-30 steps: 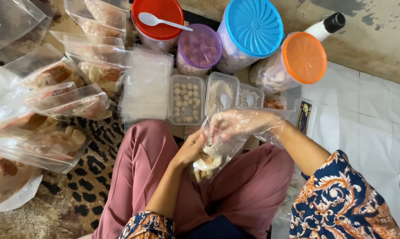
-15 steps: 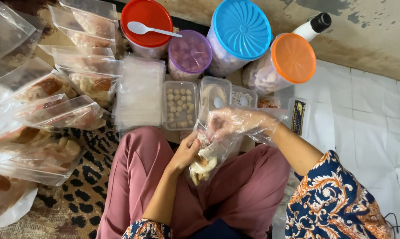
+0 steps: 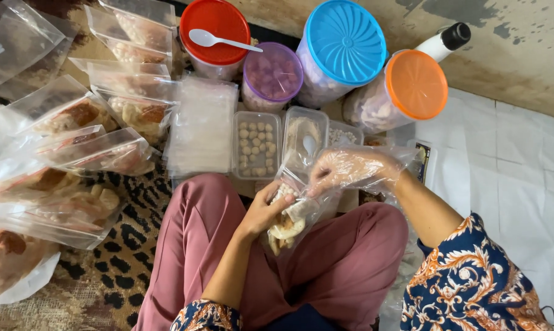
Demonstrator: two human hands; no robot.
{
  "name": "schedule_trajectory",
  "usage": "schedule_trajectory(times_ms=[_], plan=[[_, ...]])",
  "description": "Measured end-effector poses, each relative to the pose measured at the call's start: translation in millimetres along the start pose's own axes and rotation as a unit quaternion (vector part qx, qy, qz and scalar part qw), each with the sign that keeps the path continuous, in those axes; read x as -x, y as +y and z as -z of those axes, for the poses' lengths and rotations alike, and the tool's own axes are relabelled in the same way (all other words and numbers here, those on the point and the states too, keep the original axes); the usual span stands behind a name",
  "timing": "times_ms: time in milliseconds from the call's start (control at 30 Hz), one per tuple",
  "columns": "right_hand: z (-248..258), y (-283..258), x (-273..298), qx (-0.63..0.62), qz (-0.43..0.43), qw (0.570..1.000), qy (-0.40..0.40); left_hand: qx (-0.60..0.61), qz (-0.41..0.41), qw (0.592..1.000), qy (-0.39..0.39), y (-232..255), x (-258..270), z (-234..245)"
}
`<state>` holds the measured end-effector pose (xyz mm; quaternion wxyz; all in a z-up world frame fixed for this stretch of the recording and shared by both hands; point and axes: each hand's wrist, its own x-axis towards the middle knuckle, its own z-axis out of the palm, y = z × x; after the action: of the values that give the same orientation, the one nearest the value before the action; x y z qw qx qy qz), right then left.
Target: A person is sitting on the floor, manually packing various snacks from large containers into small individual plastic bags.
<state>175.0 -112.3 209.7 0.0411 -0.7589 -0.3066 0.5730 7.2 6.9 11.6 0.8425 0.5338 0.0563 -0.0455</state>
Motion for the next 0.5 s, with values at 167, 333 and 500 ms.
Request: schedule_trajectory(times_ms=[167, 333, 500], plan=[[-1, -2, -1, 0.022, 0.010, 1.000, -0.011, -0.008, -0.001, 1.000, 0.002, 11, 1, -7], [0, -6, 3, 0.004, 0.027, 0.999, -0.016, -0.010, 0.010, 1.000, 0.002, -6, 1, -1], [-1, 3, -1, -0.040, 0.099, 0.994, -0.009, -0.017, -0.003, 1.000, -0.011, 9, 8, -3]])
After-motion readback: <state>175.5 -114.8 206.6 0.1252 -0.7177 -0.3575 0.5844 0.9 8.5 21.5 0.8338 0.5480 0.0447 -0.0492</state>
